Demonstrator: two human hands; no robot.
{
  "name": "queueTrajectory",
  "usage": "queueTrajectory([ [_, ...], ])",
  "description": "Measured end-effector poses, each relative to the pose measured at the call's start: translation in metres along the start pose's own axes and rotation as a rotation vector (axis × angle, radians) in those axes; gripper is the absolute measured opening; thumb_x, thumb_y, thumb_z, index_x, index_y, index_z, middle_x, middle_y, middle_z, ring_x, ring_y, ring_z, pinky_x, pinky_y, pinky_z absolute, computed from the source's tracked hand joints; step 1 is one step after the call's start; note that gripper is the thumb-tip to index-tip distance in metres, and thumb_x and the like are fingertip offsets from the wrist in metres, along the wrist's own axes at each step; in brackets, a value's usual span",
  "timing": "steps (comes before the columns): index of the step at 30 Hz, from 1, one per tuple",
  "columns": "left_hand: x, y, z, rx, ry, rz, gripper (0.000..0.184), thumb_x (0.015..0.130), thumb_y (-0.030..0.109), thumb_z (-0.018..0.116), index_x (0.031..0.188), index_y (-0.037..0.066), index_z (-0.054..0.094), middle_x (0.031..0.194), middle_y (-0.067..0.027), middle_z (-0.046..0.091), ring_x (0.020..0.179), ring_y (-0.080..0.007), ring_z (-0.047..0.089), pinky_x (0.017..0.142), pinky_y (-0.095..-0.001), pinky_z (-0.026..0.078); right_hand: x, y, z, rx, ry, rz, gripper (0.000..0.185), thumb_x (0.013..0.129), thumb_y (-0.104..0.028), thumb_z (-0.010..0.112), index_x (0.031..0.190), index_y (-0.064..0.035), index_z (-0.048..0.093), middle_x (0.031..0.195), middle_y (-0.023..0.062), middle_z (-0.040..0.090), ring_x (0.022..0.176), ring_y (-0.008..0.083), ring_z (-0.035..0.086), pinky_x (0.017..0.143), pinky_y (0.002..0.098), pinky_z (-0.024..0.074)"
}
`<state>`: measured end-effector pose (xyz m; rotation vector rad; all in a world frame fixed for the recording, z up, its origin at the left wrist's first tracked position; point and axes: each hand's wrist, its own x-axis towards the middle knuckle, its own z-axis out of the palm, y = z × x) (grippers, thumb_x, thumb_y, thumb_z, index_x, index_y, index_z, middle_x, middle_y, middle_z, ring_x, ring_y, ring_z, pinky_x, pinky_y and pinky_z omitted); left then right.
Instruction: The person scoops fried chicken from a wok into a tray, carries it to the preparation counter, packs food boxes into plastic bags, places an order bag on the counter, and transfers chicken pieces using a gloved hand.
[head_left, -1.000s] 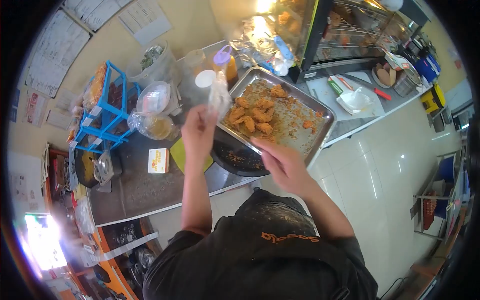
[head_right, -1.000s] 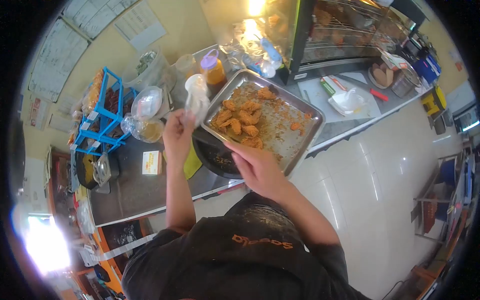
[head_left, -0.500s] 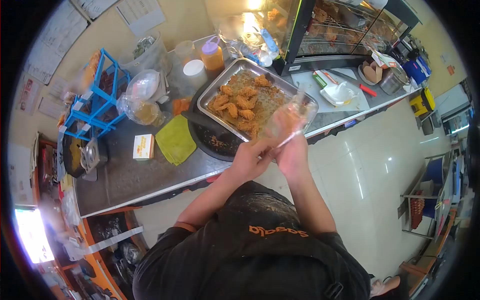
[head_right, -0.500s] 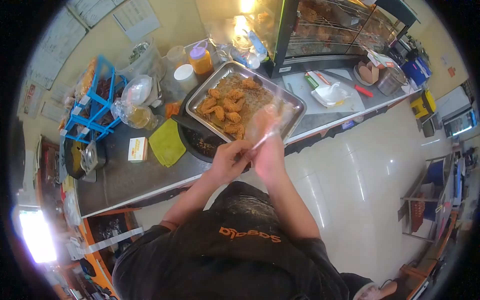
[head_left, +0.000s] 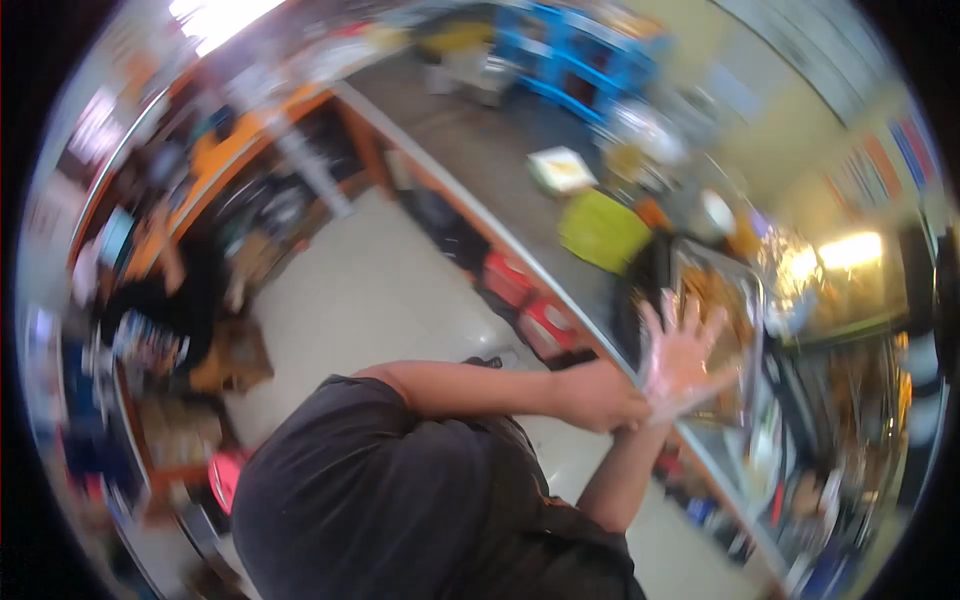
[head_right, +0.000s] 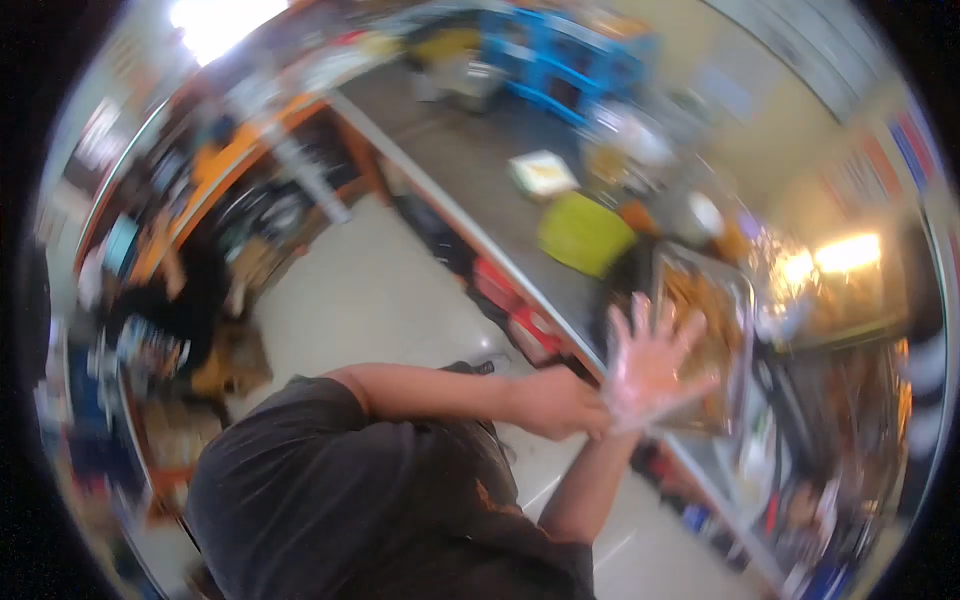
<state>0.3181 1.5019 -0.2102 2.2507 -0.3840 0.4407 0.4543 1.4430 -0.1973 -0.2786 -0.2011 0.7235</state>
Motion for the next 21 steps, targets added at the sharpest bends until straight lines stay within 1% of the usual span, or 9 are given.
queueTrajectory([
  [1, -0.018, 0.002, -0.009, 0.092, 0.004, -0.111, 0.014, 0.078, 0.012, 0.06, 0.092, 0.013, 0.061, 0.085, -0.0063, 0.063, 0.08, -0.028, 0.063, 0.063, -0.0418, 0.049, -0.001, 0.021, 0.014, 0.006, -0.013, 0.05, 0.101, 0.073, -0.077, 0.053, 0.152, -0.0251, 0.015, 0.156, 0.0167, 0.005, 0.139, 0.0499, 0.012, 0.105, 0.0741, 0.0117],
  [2, -0.041, 0.003, -0.03, 0.073, 0.044, -0.157, 0.013, 0.078, 0.012, 0.06, 0.091, 0.012, 0.061, 0.085, -0.0064, 0.063, 0.079, -0.0283, 0.063, 0.063, -0.0416, 0.049, 0.005, 0.039, 0.008, 0.054, -0.09, 0.137, 0.097, 0.078, -0.072, 0.051, 0.152, -0.0211, 0.015, 0.156, 0.0201, 0.002, 0.14, 0.0496, 0.01, 0.105, 0.0732, 0.0116],
  [4, -0.077, 0.002, -0.068, -0.009, 0.091, -0.194, 0.011, 0.079, 0.012, 0.061, 0.09, 0.011, 0.062, 0.085, -0.0065, 0.063, 0.078, -0.0287, 0.063, 0.064, -0.041, 0.048, 0.0, 0.09, 0.048, 0.175, -0.006, 0.239, 0.091, 0.083, -0.067, 0.048, 0.152, -0.0187, 0.015, 0.157, 0.0203, 0.0, 0.141, 0.0482, 0.006, 0.106, 0.0722, 0.0108],
  [10, -0.211, -0.011, -0.17, -0.106, 0.179, -0.345, 0.016, 0.083, 0.017, 0.064, 0.098, 0.012, 0.066, 0.085, -0.0069, 0.068, 0.076, -0.0268, 0.065, 0.067, -0.0379, 0.05, 0.003, 0.243, 0.107, 0.121, -0.36, 0.384, 0.086, 0.088, -0.061, 0.044, 0.152, -0.0155, 0.01, 0.156, 0.0222, 0.0, 0.143, 0.045, 0.006, 0.109, 0.067, 0.0115],
  [12, -0.256, -0.017, -0.21, -0.074, 0.164, -0.482, 0.018, 0.085, 0.018, 0.063, 0.101, 0.013, 0.067, 0.088, -0.0074, 0.069, 0.076, -0.0266, 0.066, 0.068, -0.037, 0.05, 0.016, 0.29, 0.116, 0.308, -0.375, 0.411, 0.083, 0.089, -0.048, 0.052, 0.152, -0.016, 0.01, 0.156, 0.0226, 0.002, 0.142, 0.0446, 0.01, 0.11, 0.0663, 0.0141],
  [15, -0.321, -0.024, -0.26, -0.045, 0.259, -0.751, 0.025, 0.083, 0.019, 0.065, 0.108, 0.013, 0.066, 0.089, -0.0101, 0.069, 0.08, -0.0267, 0.067, 0.069, -0.0386, 0.052, 0.035, 0.328, 0.119, 0.275, -0.362, 0.484, 0.083, 0.087, -0.051, 0.055, 0.151, -0.0149, 0.016, 0.156, 0.0227, 0.008, 0.141, 0.044, 0.014, 0.108, 0.0663, 0.0188],
  [18, -0.381, -0.053, -0.277, 0.124, 0.289, -0.99, 0.027, 0.082, 0.01, 0.064, 0.109, 0.009, 0.066, 0.098, -0.0115, 0.069, 0.084, -0.0244, 0.069, 0.074, -0.0346, 0.055, 0.041, 0.34, 0.128, 0.233, -0.275, 0.51, 0.081, 0.087, -0.059, 0.05, 0.149, -0.0129, 0.024, 0.154, 0.0202, 0.018, 0.14, 0.0425, 0.022, 0.108, 0.0645, 0.0231],
  [19, -0.393, -0.063, -0.277, 0.14, 0.35, -0.985, 0.024, 0.083, 0.021, 0.064, 0.104, 0.009, 0.066, 0.092, -0.0126, 0.069, 0.086, -0.0322, 0.065, 0.077, -0.0411, 0.052, 0.037, 0.337, 0.13, 0.19, -0.223, 0.499, 0.08, 0.088, -0.061, 0.046, 0.149, -0.0119, 0.025, 0.154, 0.0194, 0.021, 0.138, 0.0427, 0.026, 0.108, 0.0636, 0.0252],
  [21, -0.401, -0.084, -0.29, 0.123, 0.218, -1.073, 0.025, 0.084, 0.022, 0.065, 0.105, 0.008, 0.065, 0.095, -0.0123, 0.068, 0.088, -0.0305, 0.065, 0.078, -0.0395, 0.052, 0.041, 0.332, 0.117, 0.159, -0.144, 0.516, 0.078, 0.091, -0.06, 0.041, 0.147, -0.009, 0.028, 0.152, 0.0203, 0.026, 0.135, 0.0418, 0.032, 0.106, 0.0615, 0.0289],
])
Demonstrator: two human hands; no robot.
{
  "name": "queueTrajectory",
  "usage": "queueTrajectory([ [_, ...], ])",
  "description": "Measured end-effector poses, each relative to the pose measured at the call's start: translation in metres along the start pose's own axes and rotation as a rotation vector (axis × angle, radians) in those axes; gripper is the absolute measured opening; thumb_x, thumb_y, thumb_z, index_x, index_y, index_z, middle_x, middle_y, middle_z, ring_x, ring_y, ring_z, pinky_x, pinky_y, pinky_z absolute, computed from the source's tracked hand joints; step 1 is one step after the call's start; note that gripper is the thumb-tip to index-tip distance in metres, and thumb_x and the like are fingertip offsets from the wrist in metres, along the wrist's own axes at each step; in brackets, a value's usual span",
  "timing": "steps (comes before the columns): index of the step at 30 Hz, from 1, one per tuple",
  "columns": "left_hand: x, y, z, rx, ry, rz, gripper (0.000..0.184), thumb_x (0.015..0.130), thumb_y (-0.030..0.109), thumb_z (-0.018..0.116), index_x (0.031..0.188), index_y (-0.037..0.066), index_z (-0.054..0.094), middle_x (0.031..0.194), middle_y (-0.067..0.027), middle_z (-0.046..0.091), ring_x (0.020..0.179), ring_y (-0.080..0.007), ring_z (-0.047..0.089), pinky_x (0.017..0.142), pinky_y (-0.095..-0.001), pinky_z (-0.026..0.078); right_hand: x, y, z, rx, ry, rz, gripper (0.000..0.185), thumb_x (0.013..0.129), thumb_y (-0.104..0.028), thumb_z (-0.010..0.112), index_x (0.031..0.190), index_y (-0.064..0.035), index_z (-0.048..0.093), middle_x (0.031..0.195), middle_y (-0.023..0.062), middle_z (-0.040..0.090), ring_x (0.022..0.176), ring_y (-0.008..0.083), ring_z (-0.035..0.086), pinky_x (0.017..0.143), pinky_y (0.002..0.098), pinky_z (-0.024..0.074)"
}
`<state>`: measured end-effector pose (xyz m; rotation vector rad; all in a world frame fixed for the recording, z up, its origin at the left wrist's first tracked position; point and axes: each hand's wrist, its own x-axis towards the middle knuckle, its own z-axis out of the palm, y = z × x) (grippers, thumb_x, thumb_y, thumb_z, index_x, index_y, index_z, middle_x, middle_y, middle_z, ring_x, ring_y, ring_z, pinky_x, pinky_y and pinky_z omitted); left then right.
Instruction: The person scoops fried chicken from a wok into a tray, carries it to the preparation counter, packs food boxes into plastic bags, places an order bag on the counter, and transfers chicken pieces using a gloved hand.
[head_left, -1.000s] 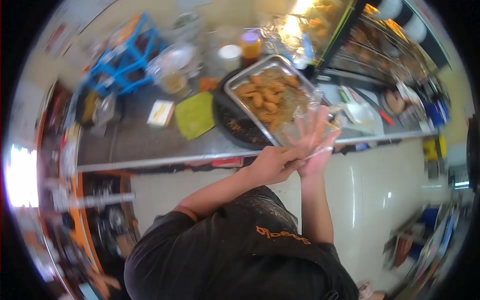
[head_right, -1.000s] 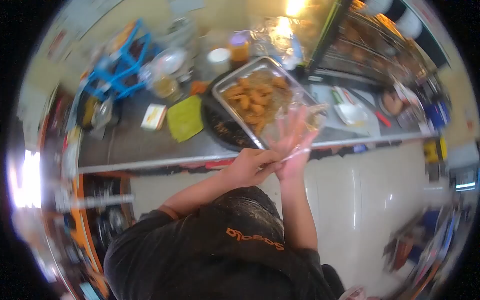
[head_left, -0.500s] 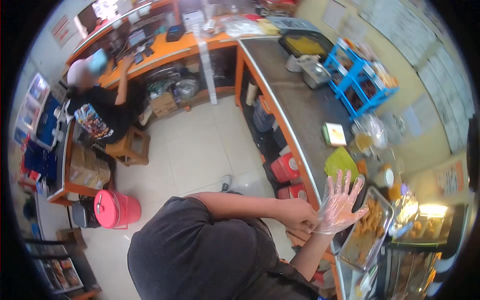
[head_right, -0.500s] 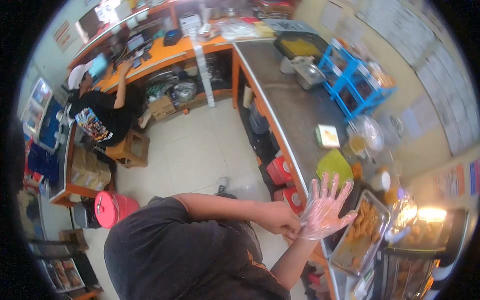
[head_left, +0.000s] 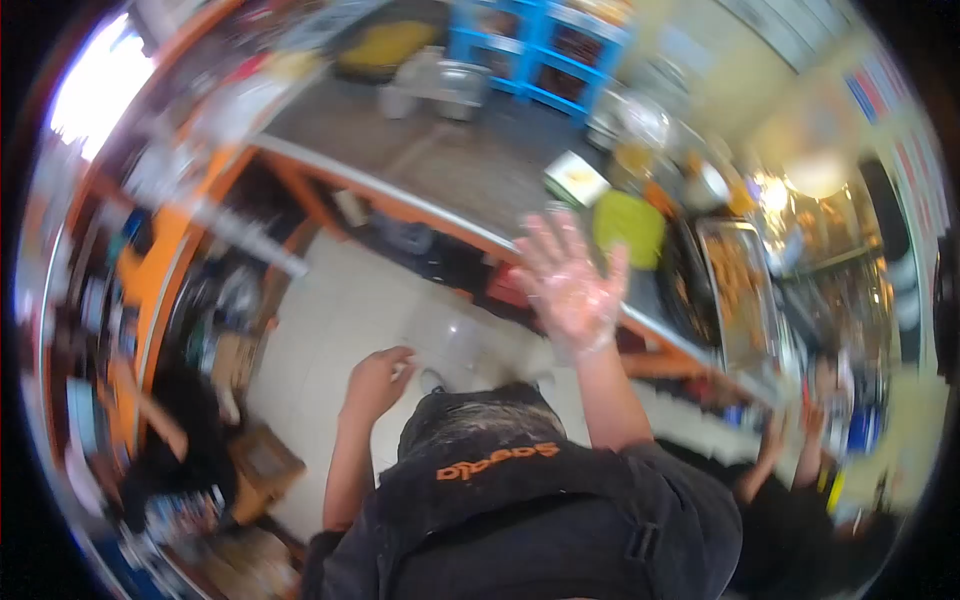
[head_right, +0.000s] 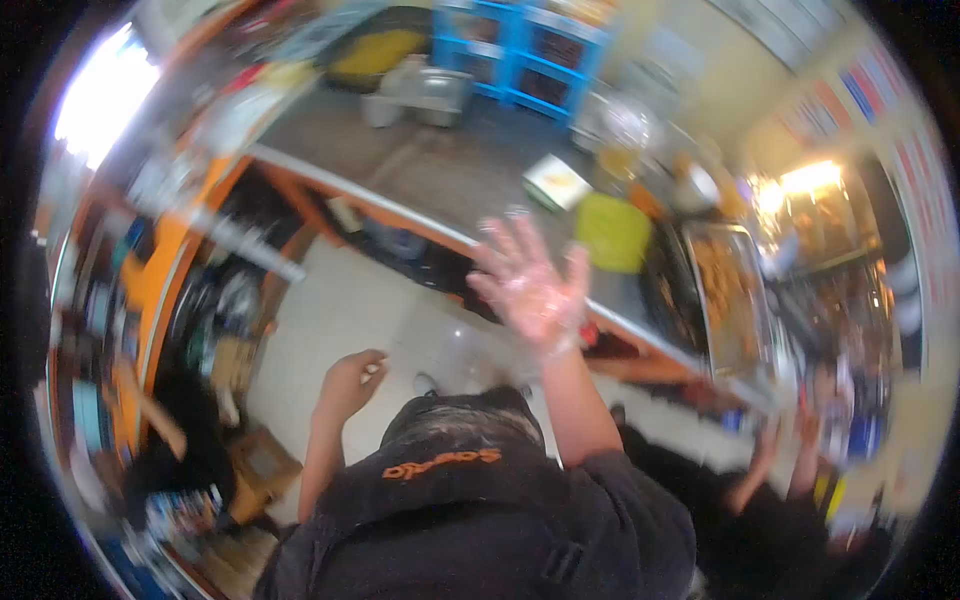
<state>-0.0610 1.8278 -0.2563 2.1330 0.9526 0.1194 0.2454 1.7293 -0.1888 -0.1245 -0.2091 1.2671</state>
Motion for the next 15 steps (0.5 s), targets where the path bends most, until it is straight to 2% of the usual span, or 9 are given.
queueTrajectory([
  [4, 0.032, -0.012, 0.009, 0.158, -0.157, -0.052, 0.028, 0.087, 0.023, 0.064, 0.109, 0.007, 0.063, 0.1, -0.0112, 0.068, 0.09, -0.0285, 0.065, 0.079, -0.0387, 0.051, -0.032, -0.023, -0.042, -0.072, 0.155, -0.026, 0.074, 0.093, -0.058, 0.037, 0.145, -0.0057, 0.031, 0.146, 0.0227, 0.035, 0.127, 0.0396, 0.044, 0.103, 0.0544, 0.0376],
  [7, 0.047, -0.016, 0.007, 0.163, -0.234, -0.03, 0.029, 0.086, 0.024, 0.064, 0.11, 0.007, 0.063, 0.102, -0.0113, 0.067, 0.091, -0.0279, 0.064, 0.08, -0.0383, 0.051, -0.061, -0.022, -0.05, -0.287, 0.359, -0.118, 0.071, 0.095, -0.057, 0.034, 0.144, -0.0058, 0.033, 0.143, 0.0223, 0.04, 0.122, 0.0375, 0.049, 0.099, 0.0494, 0.0419],
  [11, 0.084, 0.024, 0.03, 0.221, -0.343, 0.044, 0.03, 0.086, 0.025, 0.064, 0.11, 0.007, 0.063, 0.106, -0.0117, 0.066, 0.091, -0.028, 0.064, 0.08, -0.0384, 0.051, -0.108, -0.081, -0.068, -0.473, 0.492, -0.279, 0.068, 0.096, -0.055, 0.031, 0.143, -0.0065, 0.036, 0.142, 0.0196, 0.042, 0.115, 0.0326, 0.054, 0.095, 0.0438, 0.0451],
  [12, 0.096, 0.033, 0.035, 0.233, -0.368, 0.061, 0.031, 0.086, 0.025, 0.064, 0.111, 0.007, 0.063, 0.106, -0.0116, 0.066, 0.091, -0.0281, 0.064, 0.08, -0.0385, 0.051, -0.116, -0.092, -0.067, -0.455, 0.562, -0.329, 0.064, 0.097, -0.051, 0.034, 0.142, -0.0065, 0.037, 0.137, 0.0155, 0.049, 0.107, 0.025, 0.059, 0.09, 0.0377, 0.0479],
  [15, 0.134, 0.062, 0.059, 0.295, -0.401, 0.104, 0.031, 0.086, 0.026, 0.064, 0.111, 0.007, 0.063, 0.106, -0.0121, 0.066, 0.091, -0.0285, 0.064, 0.08, -0.0388, 0.05, -0.144, -0.13, -0.082, -0.538, 0.646, -0.36, 0.061, 0.097, -0.049, 0.036, 0.14, -0.0057, 0.041, 0.135, 0.0138, 0.051, 0.106, 0.0243, 0.059, 0.089, 0.0378, 0.0481],
])
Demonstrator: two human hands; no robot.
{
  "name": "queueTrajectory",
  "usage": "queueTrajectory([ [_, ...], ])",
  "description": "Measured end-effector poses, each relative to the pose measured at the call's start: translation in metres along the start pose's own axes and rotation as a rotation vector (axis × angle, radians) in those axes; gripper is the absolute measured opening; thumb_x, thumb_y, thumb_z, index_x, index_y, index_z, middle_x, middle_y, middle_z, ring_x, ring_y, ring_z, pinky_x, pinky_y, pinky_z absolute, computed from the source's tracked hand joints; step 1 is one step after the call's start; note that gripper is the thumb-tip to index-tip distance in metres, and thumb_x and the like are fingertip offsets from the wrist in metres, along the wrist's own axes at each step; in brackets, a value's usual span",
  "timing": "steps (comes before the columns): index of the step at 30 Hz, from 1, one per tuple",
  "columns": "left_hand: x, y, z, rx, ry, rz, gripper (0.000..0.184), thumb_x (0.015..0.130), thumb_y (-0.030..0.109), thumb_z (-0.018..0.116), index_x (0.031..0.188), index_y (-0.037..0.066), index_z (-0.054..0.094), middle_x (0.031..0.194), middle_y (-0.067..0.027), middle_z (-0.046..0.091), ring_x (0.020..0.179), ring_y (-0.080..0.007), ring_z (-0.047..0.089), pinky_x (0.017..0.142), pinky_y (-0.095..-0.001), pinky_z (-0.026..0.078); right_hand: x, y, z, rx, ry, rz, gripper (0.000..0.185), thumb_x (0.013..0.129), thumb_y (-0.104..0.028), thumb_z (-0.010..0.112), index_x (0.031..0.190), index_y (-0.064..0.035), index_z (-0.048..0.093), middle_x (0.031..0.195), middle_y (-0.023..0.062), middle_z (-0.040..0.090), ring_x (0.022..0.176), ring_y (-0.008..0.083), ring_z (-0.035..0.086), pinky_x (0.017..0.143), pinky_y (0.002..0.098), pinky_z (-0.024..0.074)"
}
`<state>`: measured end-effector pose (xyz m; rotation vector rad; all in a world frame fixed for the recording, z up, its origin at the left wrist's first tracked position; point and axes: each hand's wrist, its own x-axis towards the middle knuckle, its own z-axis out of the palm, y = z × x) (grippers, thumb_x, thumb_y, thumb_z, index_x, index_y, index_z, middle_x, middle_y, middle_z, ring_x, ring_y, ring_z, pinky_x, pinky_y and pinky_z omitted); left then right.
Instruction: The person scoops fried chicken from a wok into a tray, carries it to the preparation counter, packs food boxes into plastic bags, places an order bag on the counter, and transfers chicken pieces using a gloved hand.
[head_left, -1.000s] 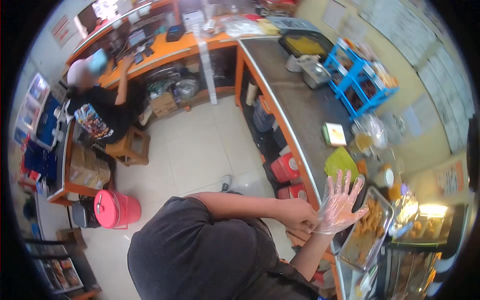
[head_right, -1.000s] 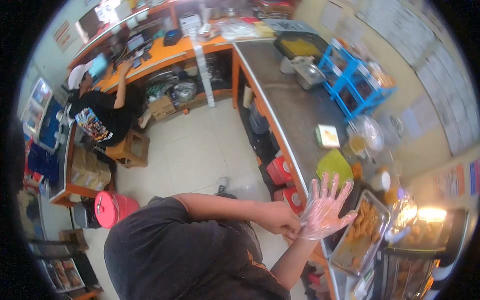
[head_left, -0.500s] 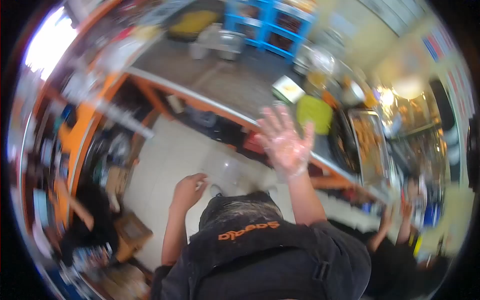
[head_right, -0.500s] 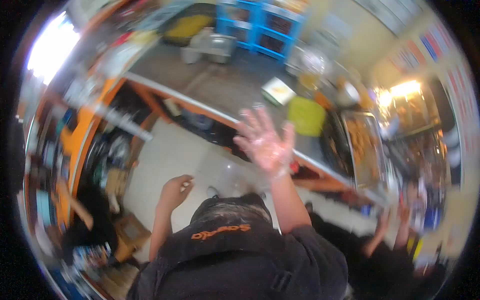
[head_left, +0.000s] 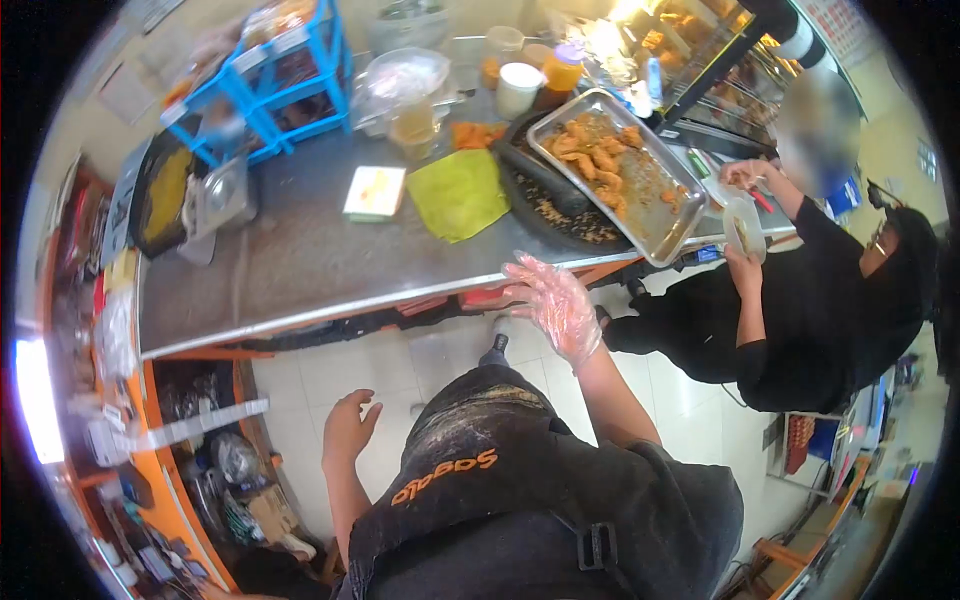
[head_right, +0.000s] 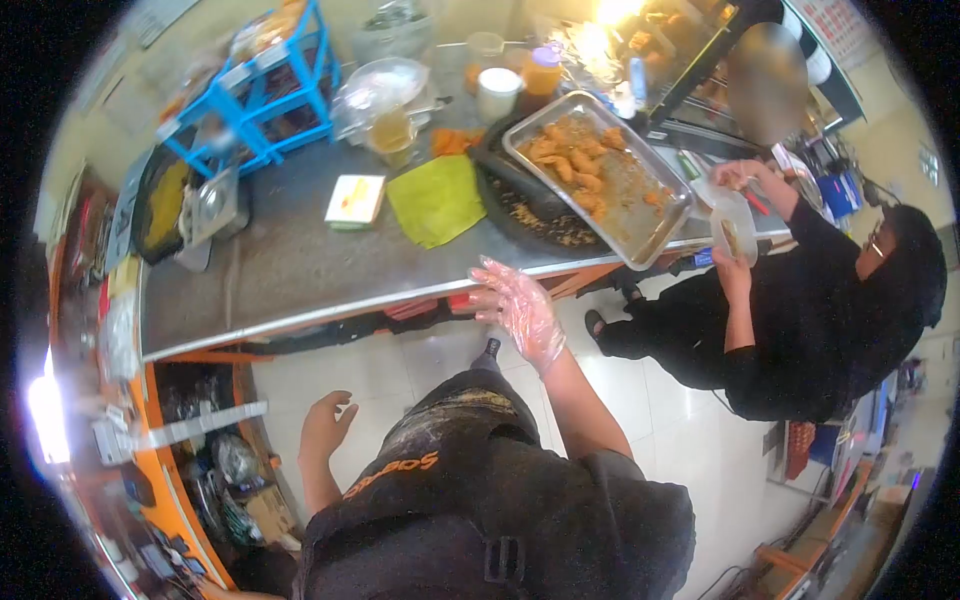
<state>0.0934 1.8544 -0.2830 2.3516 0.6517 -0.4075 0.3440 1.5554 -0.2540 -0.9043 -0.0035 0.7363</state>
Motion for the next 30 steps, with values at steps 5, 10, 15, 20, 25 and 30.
queueTrajectory([
  [5, 0.078, 0.078, -0.004, 0.012, 0.045, 0.058, 0.031, 0.086, 0.024, 0.064, 0.111, 0.005, 0.063, 0.103, -0.0154, 0.067, 0.09, -0.03, 0.064, 0.08, -0.0385, 0.05, 0.03, -0.088, -0.088, -1.139, 0.548, -0.566, 0.029, 0.086, -0.015, 0.058, 0.113, -0.0096, 0.065, 0.11, 0.013, 0.064, 0.102, 0.0261, 0.061, 0.089, 0.0373, 0.0486],
  [10, 0.129, 0.139, -0.002, 0.006, 0.059, 0.197, 0.03, 0.087, 0.023, 0.063, 0.109, 0.002, 0.062, 0.101, -0.0163, 0.067, 0.088, -0.0298, 0.065, 0.079, -0.0388, 0.05, 0.075, -0.191, -0.107, -1.943, 0.651, -0.183, 0.031, 0.084, -0.016, 0.055, 0.115, -0.0173, 0.059, 0.114, 0.0152, 0.06, 0.107, 0.0357, 0.058, 0.089, 0.0469, 0.0473],
  [15, 0.153, 0.144, 0.003, 0.044, 0.029, 0.128, 0.03, 0.087, 0.023, 0.064, 0.108, 0.002, 0.062, 0.097, -0.0163, 0.068, 0.087, -0.0302, 0.065, 0.08, -0.0393, 0.048, 0.115, -0.188, -0.133, -1.964, 0.439, -0.134, 0.04, 0.079, -0.006, 0.055, 0.117, -0.0172, 0.054, 0.121, 0.0157, 0.052, 0.115, 0.0356, 0.053, 0.092, 0.0479, 0.0458],
  [20, 0.161, 0.146, 0.004, 0.053, -0.05, 0.1, 0.031, 0.087, 0.023, 0.064, 0.109, 0.001, 0.062, 0.098, -0.018, 0.068, 0.086, -0.0308, 0.066, 0.079, -0.0393, 0.049, 0.108, -0.19, -0.127, -1.843, 0.444, -0.014, 0.044, 0.08, -0.01, 0.056, 0.123, -0.0184, 0.053, 0.127, 0.0157, 0.05, 0.118, 0.0347, 0.051, 0.097, 0.0467, 0.0444],
  [25, 0.171, 0.16, -0.002, 0.058, -0.083, 0.12, 0.03, 0.087, 0.022, 0.064, 0.107, 0.0, 0.063, 0.098, -0.0186, 0.068, 0.086, -0.0309, 0.067, 0.077, -0.0395, 0.051, 0.083, -0.189, -0.128, -1.679, 0.549, -0.133, 0.047, 0.083, -0.018, 0.058, 0.129, -0.0196, 0.05, 0.138, 0.0148, 0.045, 0.126, 0.0345, 0.045, 0.104, 0.0454, 0.0389],
  [30, 0.183, 0.155, -0.009, 0.101, -0.132, 0.203, 0.029, 0.085, 0.022, 0.065, 0.105, 0.001, 0.064, 0.099, -0.0172, 0.068, 0.086, -0.0317, 0.067, 0.077, -0.0403, 0.051, 0.046, -0.18, -0.113, -1.621, 0.631, -0.196, 0.047, 0.085, -0.025, 0.059, 0.131, -0.0178, 0.05, 0.139, 0.0154, 0.044, 0.129, 0.0346, 0.041, 0.107, 0.0451, 0.0356],
])
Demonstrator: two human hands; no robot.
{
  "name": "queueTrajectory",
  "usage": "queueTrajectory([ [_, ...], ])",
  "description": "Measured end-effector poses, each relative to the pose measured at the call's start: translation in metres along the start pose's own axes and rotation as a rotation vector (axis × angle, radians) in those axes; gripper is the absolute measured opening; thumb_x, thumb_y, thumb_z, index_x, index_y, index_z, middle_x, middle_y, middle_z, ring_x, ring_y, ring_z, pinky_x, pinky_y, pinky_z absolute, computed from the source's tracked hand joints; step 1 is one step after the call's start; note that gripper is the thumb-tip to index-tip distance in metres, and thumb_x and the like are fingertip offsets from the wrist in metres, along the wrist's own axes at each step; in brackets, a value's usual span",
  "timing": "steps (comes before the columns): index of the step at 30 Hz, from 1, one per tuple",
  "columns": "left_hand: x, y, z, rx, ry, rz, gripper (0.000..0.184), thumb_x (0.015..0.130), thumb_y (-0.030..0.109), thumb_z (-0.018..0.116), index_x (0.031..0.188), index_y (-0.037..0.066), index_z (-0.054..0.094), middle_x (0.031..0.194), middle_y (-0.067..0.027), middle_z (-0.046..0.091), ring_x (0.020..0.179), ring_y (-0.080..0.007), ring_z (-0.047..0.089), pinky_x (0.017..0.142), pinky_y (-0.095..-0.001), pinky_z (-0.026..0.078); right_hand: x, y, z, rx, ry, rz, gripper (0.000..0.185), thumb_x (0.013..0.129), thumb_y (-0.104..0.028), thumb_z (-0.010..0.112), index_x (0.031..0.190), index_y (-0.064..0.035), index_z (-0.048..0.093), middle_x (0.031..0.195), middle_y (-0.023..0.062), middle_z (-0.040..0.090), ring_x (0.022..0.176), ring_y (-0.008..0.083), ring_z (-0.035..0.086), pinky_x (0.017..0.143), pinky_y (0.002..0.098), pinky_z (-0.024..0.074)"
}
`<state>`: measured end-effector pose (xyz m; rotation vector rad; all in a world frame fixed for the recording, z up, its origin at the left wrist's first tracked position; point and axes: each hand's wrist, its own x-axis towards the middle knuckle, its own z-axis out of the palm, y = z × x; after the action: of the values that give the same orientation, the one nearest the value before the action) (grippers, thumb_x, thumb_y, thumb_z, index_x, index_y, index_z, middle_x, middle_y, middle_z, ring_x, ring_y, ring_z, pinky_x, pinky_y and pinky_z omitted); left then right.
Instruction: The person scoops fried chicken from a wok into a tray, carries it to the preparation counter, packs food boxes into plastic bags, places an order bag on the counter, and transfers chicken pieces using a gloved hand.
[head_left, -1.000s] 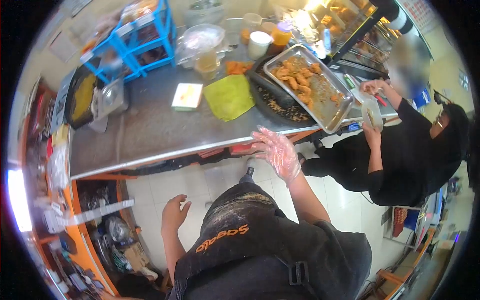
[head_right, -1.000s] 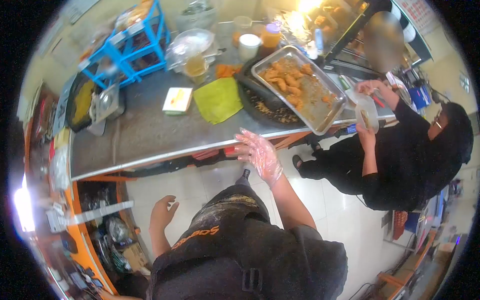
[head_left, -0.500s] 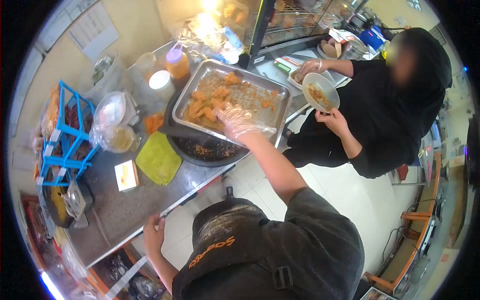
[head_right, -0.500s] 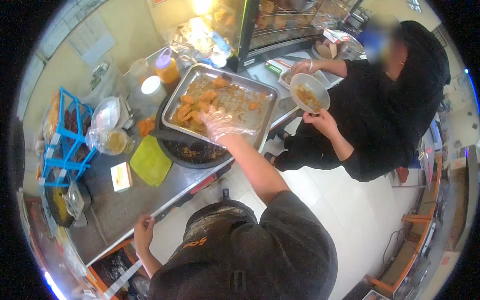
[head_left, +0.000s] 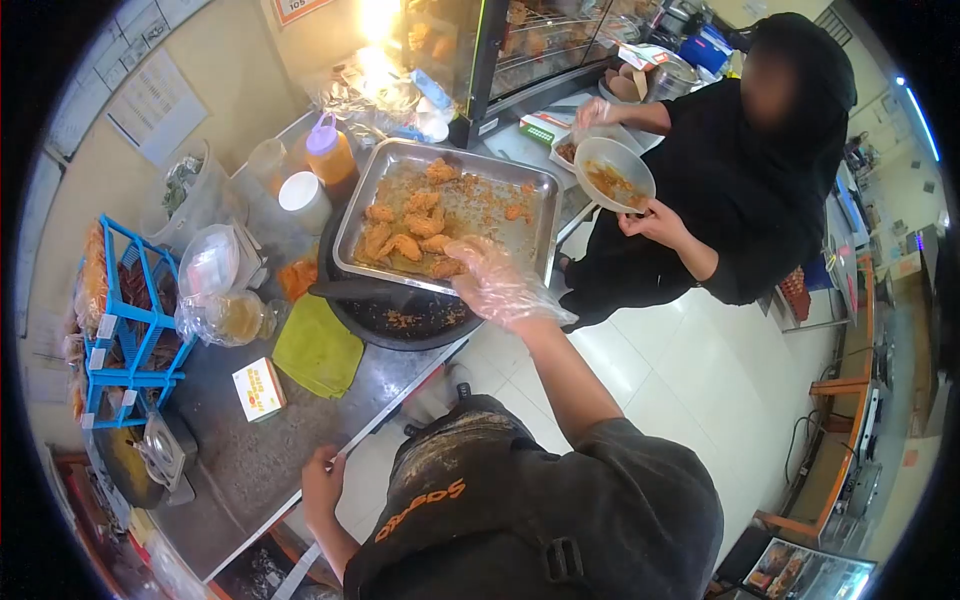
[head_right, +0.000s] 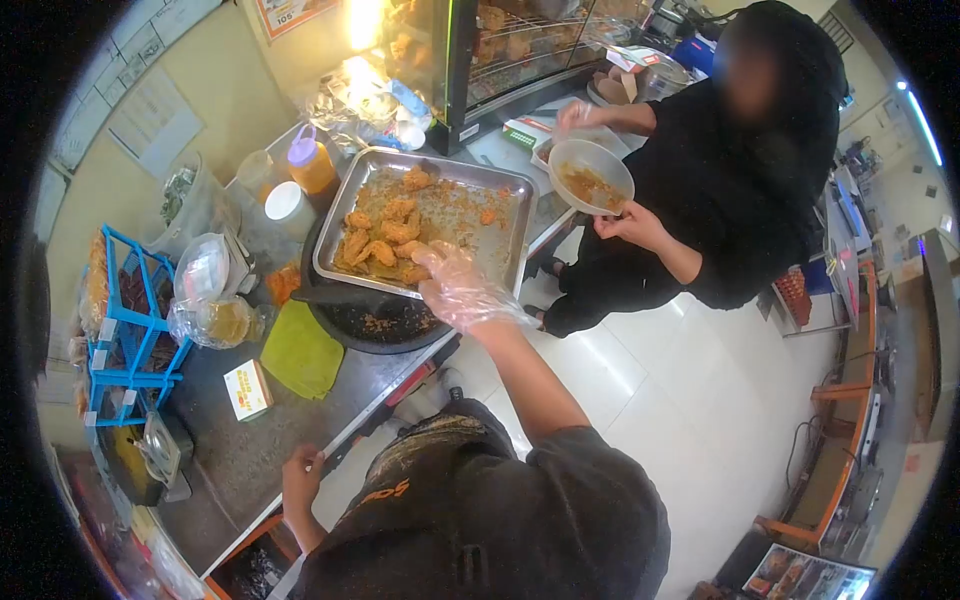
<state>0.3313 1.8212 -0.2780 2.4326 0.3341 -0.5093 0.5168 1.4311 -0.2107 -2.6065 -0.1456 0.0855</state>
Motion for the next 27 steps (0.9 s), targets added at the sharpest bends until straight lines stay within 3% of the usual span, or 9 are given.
queueTrajectory([
  [7, 0.006, -0.019, 0.001, 0.048, -0.063, 0.081, 0.03, 0.085, 0.024, 0.065, 0.107, 0.003, 0.064, 0.1, -0.0164, 0.068, 0.09, -0.0326, 0.067, 0.079, -0.0406, 0.051, -0.054, -0.025, 0.008, -0.003, 0.019, -0.014, 0.041, 0.087, -0.026, 0.059, 0.126, -0.0162, 0.052, 0.129, 0.0133, 0.051, 0.12, 0.0344, 0.05, 0.099, 0.0444, 0.0433],
  [10, 0.011, -0.025, 0.001, 0.066, -0.08, 0.066, 0.032, 0.086, 0.027, 0.065, 0.108, 0.004, 0.064, 0.101, -0.0157, 0.069, 0.091, -0.0321, 0.066, 0.08, -0.0404, 0.051, -0.069, -0.032, 0.03, 0.009, 0.061, -0.129, 0.04, 0.086, -0.023, 0.061, 0.124, -0.0157, 0.053, 0.127, 0.0124, 0.053, 0.116, 0.0335, 0.052, 0.096, 0.0437, 0.0458],
  [14, 0.014, -0.035, 0.003, 0.028, -0.083, 0.087, 0.032, 0.086, 0.027, 0.064, 0.108, 0.004, 0.064, 0.1, -0.0154, 0.069, 0.09, -0.0314, 0.066, 0.08, -0.0401, 0.051, -0.079, -0.044, 0.041, 0.056, 0.074, -0.145, 0.034, 0.084, -0.016, 0.058, 0.118, -0.0124, 0.057, 0.126, 0.016, 0.053, 0.118, 0.0368, 0.05, 0.1, 0.046, 0.0415],
  [18, 0.016, -0.048, 0.006, 0.012, -0.079, 0.103, 0.032, 0.086, 0.026, 0.064, 0.108, 0.004, 0.065, 0.1, -0.015, 0.069, 0.088, -0.0306, 0.066, 0.079, -0.04, 0.051, -0.055, -0.038, 0.045, 0.146, 0.057, -0.063, 0.032, 0.084, -0.01, 0.054, 0.116, -0.013, 0.057, 0.126, 0.0154, 0.053, 0.119, 0.036, 0.05, 0.098, 0.0449, 0.0441],
  [20, 0.014, -0.048, 0.004, 0.02, -0.078, 0.102, 0.032, 0.086, 0.026, 0.064, 0.109, 0.004, 0.065, 0.101, -0.0148, 0.069, 0.087, -0.0305, 0.066, 0.079, -0.04, 0.051, -0.034, -0.055, 0.029, -0.081, 0.112, 0.013, 0.033, 0.084, -0.007, 0.053, 0.116, -0.0142, 0.058, 0.125, 0.0151, 0.053, 0.119, 0.0355, 0.05, 0.097, 0.0444, 0.045],
  [22, 0.013, -0.048, 0.004, 0.022, -0.077, 0.101, 0.032, 0.086, 0.026, 0.064, 0.109, 0.004, 0.065, 0.101, -0.0147, 0.068, 0.087, -0.0304, 0.066, 0.079, -0.04, 0.051, -0.002, -0.057, 0.03, -0.223, 0.077, 0.04, 0.047, 0.084, -0.003, 0.05, 0.128, -0.019, 0.051, 0.134, 0.0118, 0.047, 0.116, 0.0324, 0.053, 0.097, 0.0447, 0.046],
  [27, 0.01, -0.051, -0.002, 0.014, -0.071, 0.1, 0.032, 0.086, 0.026, 0.064, 0.109, 0.004, 0.064, 0.102, -0.0147, 0.068, 0.087, -0.0306, 0.066, 0.079, -0.0399, 0.051, 0.062, -0.041, 0.055, -0.295, -0.151, 0.277, 0.05, 0.084, -0.005, 0.053, 0.131, -0.0225, 0.05, 0.137, 0.0122, 0.044, 0.126, 0.0321, 0.046, 0.101, 0.0463, 0.0429],
])
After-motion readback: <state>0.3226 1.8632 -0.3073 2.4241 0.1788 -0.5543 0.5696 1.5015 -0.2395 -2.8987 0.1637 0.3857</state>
